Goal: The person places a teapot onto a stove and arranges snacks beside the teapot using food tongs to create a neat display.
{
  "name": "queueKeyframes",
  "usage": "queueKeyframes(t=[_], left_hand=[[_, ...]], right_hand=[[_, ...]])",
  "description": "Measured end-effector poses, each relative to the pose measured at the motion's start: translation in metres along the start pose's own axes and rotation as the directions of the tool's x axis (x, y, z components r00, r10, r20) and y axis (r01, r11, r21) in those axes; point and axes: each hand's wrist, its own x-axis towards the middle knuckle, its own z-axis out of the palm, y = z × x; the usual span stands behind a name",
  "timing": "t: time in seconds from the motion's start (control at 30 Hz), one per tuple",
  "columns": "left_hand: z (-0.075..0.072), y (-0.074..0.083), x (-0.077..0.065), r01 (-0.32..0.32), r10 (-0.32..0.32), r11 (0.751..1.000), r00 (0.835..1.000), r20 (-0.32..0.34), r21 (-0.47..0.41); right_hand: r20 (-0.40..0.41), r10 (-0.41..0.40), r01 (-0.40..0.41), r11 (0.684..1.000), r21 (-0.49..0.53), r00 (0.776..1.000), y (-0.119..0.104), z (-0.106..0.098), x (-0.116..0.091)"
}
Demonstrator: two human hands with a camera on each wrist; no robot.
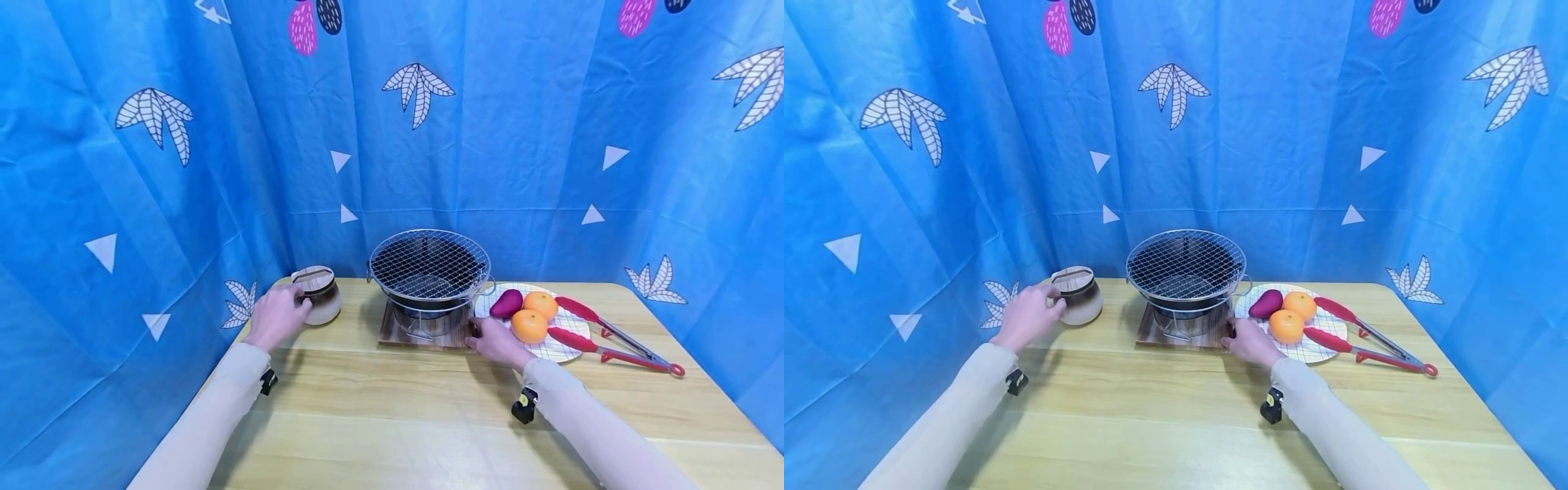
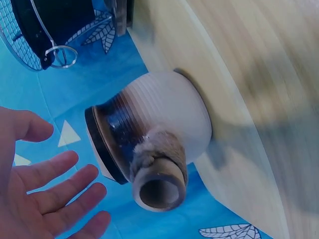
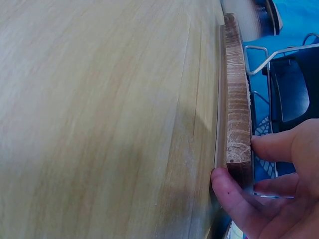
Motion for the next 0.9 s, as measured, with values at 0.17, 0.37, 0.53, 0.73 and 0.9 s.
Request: queueKeyframes(t=[0.17,0.37,0.53,0.73,0.9], left_hand=[[-0.001,-0.009,0.004,0.023,-0.023,1.0,1.0,0.013,-0.012],[0.0,-0.019,0.007,0.076,-0.073,0.996,0.994,0.076,-0.044],[0.001,-0.024,0.009,0.126,-0.119,0.991,0.982,0.145,-0.041],[0.001,-0.026,0.011,0.174,-0.165,0.984,0.963,0.213,-0.025],[0.0,-0.025,0.011,0.198,-0.184,0.98,0.947,0.261,-0.025]], right_hand=[[-0.001,0.007,-0.007,1.0,0.0,1.0,0.0,0.0,-0.001],[-0.004,-0.003,0.003,1.0,-0.009,1.0,0.0,0.001,-0.001],[-0.005,-0.004,0.004,1.0,-0.013,1.0,0.001,0.003,0.001],[-0.011,0.008,-0.008,1.0,-0.022,1.0,0.001,0.003,0.001],[-0.012,0.012,-0.012,1.0,-0.02,1.0,0.0,0.003,0.001]])
